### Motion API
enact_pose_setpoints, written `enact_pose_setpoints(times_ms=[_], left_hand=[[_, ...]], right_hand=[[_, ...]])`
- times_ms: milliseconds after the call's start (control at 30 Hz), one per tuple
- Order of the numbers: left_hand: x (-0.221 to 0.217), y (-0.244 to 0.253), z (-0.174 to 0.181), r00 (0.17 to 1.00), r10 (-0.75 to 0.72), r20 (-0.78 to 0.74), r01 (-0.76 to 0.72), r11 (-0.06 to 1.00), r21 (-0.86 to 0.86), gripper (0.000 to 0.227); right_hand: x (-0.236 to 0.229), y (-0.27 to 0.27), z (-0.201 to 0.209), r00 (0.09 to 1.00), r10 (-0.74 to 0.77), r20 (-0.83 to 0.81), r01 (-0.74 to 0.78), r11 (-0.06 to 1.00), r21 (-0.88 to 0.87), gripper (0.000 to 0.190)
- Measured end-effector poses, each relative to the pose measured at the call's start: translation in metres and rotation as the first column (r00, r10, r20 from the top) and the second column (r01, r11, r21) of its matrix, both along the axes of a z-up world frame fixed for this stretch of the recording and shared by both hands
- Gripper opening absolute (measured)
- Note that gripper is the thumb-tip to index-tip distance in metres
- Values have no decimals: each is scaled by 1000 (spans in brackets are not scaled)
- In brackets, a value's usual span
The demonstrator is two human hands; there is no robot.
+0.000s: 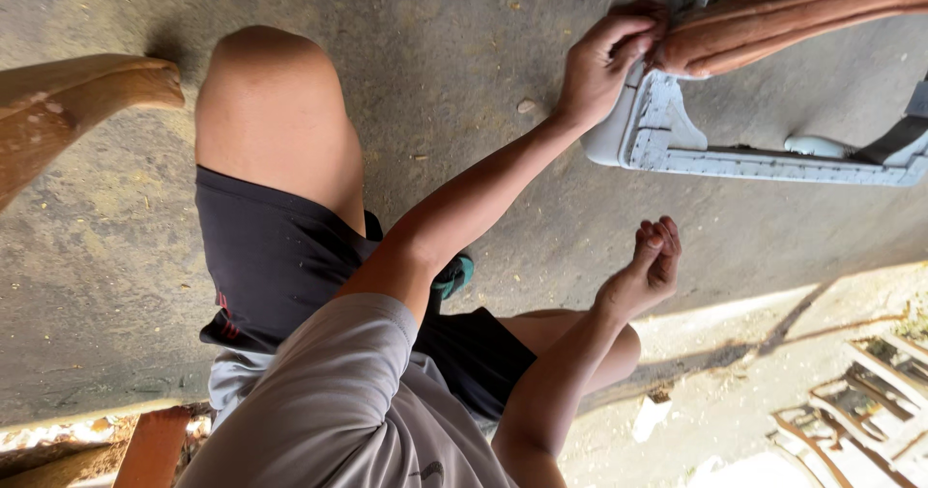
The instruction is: The person sands the carved edges and legs of a wooden chair frame using a small piece of sandpaper. They move around the chair to reach different sections, focusing on the ornate details and joints.
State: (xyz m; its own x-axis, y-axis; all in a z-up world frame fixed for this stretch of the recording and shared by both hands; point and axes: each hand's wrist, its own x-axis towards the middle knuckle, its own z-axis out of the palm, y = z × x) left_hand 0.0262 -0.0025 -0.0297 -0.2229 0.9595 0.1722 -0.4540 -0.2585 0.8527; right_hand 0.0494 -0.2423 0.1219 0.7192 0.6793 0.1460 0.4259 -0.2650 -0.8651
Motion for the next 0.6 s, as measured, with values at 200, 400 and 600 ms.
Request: enact_pose_setpoints(times_ms=[200, 400, 600], left_hand=[[4, -21, -6, 933, -128, -335, 101, 990, -98, 12], [21, -7, -19, 944, -26, -330, -28, 987, -158, 10], [0, 4, -10, 890, -128, -438, 90, 990, -106, 13]], right_hand=[[2, 0, -3, 1000, -9, -12, 9, 1000, -20, 33], [4, -1, -8, 999, -8, -41, 7, 1000, -17, 34], [1, 5, -9, 998, 8, -59, -8, 1000, -16, 34]])
